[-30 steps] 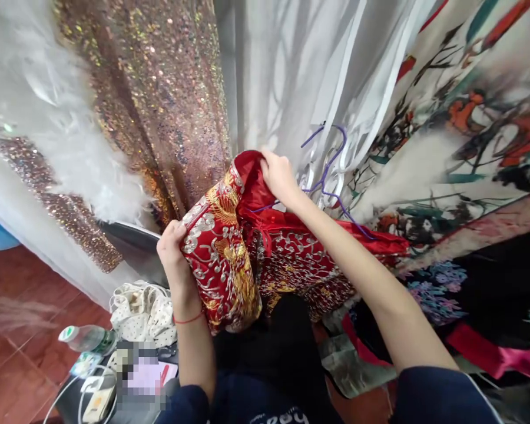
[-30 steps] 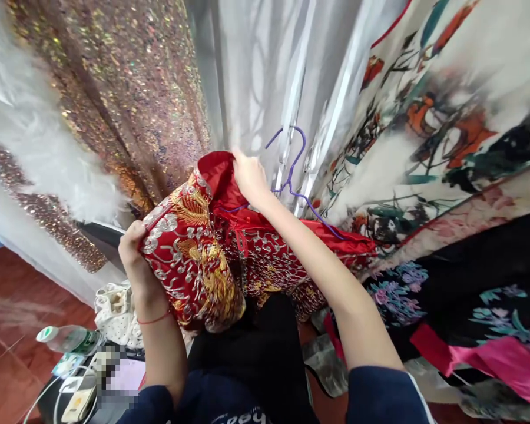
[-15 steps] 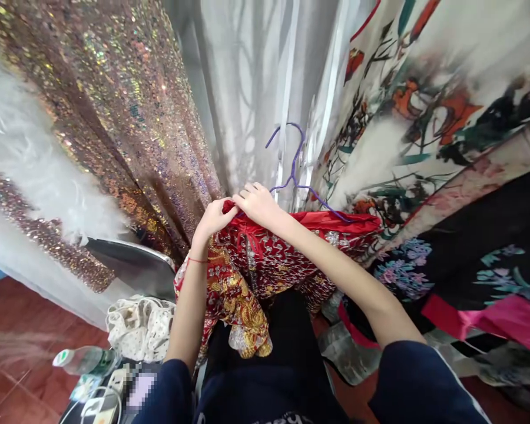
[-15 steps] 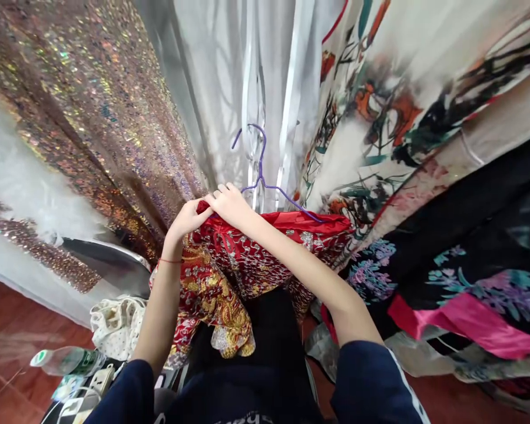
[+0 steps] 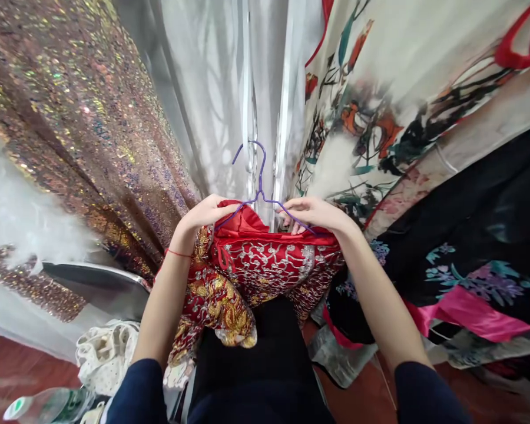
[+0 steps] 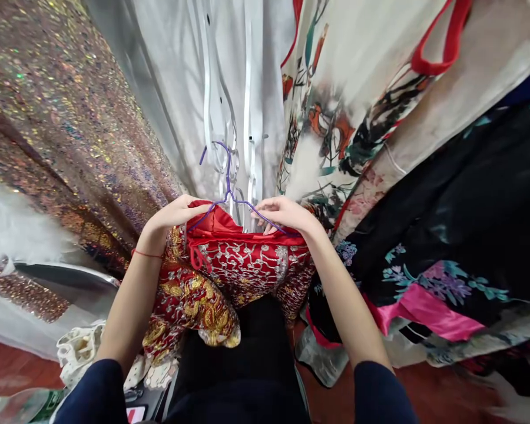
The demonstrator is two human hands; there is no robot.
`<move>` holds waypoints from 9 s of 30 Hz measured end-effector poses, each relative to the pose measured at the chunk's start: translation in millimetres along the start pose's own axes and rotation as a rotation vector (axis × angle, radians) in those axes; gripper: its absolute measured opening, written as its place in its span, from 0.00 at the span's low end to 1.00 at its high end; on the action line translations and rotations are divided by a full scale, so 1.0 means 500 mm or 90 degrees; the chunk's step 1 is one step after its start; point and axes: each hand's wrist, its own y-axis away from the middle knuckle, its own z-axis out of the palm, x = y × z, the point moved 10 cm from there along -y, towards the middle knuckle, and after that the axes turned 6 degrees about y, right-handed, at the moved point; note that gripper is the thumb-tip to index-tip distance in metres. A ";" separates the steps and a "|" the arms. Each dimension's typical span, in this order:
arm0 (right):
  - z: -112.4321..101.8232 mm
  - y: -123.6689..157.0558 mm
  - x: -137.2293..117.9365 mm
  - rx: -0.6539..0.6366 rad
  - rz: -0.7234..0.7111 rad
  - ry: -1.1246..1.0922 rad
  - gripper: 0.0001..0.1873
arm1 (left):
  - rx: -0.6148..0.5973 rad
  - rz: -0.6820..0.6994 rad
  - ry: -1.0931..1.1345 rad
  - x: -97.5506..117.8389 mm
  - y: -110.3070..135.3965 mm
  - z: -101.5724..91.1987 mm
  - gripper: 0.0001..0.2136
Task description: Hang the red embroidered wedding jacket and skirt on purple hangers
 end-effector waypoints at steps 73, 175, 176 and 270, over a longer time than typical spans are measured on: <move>0.020 0.150 0.010 0.587 -0.063 0.579 0.15 | 0.473 -0.215 -0.528 -0.238 0.324 -0.183 0.18; 0.014 0.385 0.005 0.839 -0.133 0.221 0.07 | -0.007 0.239 0.125 -0.056 0.137 0.332 0.14; 0.026 0.375 0.025 0.824 -0.120 0.201 0.08 | -0.031 0.240 0.174 -0.055 0.155 0.326 0.16; 0.021 0.275 0.038 0.725 -0.102 0.449 0.14 | 0.150 0.021 -0.044 -0.298 0.246 0.098 0.11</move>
